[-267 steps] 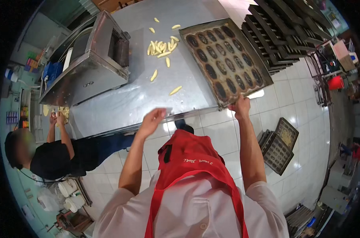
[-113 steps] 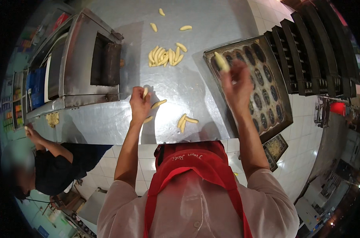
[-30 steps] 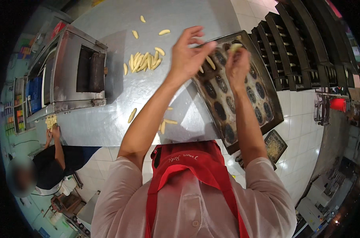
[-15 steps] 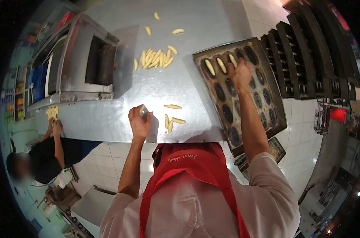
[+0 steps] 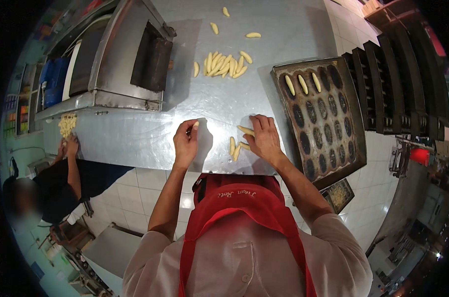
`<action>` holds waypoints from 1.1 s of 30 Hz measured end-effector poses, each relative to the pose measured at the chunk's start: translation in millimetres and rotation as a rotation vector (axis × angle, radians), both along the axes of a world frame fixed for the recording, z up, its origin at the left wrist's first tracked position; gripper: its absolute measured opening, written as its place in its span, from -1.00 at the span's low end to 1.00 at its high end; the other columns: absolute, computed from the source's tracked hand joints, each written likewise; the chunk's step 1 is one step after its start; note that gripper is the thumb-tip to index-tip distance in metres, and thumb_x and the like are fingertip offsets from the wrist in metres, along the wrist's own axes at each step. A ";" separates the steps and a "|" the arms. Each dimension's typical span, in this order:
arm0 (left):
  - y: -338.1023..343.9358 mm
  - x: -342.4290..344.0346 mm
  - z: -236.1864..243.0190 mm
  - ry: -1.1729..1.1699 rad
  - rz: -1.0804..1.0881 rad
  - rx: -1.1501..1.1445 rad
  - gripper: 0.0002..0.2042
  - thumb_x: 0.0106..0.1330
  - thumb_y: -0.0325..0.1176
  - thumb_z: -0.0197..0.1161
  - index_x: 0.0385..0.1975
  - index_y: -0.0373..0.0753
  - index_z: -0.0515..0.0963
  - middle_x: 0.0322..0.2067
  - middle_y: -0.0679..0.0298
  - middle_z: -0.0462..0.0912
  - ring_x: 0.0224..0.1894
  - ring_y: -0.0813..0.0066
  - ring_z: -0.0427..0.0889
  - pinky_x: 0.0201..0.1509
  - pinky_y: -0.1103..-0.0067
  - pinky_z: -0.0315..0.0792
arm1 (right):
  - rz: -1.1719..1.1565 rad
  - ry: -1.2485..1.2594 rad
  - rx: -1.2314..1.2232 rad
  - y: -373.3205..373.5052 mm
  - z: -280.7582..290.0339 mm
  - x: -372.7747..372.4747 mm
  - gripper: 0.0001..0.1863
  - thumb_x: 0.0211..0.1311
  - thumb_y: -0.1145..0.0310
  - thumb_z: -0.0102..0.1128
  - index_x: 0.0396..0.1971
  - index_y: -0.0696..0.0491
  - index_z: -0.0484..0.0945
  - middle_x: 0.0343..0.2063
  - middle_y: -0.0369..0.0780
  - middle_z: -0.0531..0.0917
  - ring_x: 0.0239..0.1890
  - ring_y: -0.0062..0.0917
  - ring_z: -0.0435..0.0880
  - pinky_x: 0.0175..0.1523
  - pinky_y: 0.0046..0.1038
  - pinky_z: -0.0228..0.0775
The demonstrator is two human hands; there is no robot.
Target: Placing pieces of shaped dough onto a metal baking tray at a bakery workstation.
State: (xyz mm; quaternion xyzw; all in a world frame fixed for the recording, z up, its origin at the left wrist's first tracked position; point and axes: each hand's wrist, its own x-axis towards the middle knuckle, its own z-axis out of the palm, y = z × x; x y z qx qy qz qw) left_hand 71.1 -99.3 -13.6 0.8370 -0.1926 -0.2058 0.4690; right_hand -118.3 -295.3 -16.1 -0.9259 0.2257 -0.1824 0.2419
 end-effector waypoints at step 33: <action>-406.0 -103.9 135.4 0.100 -0.590 -0.699 -0.46 0.33 -0.35 0.45 0.28 -0.28 0.42 0.05 0.13 0.59 0.03 0.46 0.59 -0.01 0.52 0.60 | -0.533 -0.141 -0.186 -317.9 0.3 -113.8 -0.77 0.34 0.44 0.25 -0.04 0.12 0.56 -0.23 -0.04 0.71 -0.22 -0.12 0.74 -0.08 -0.17 0.60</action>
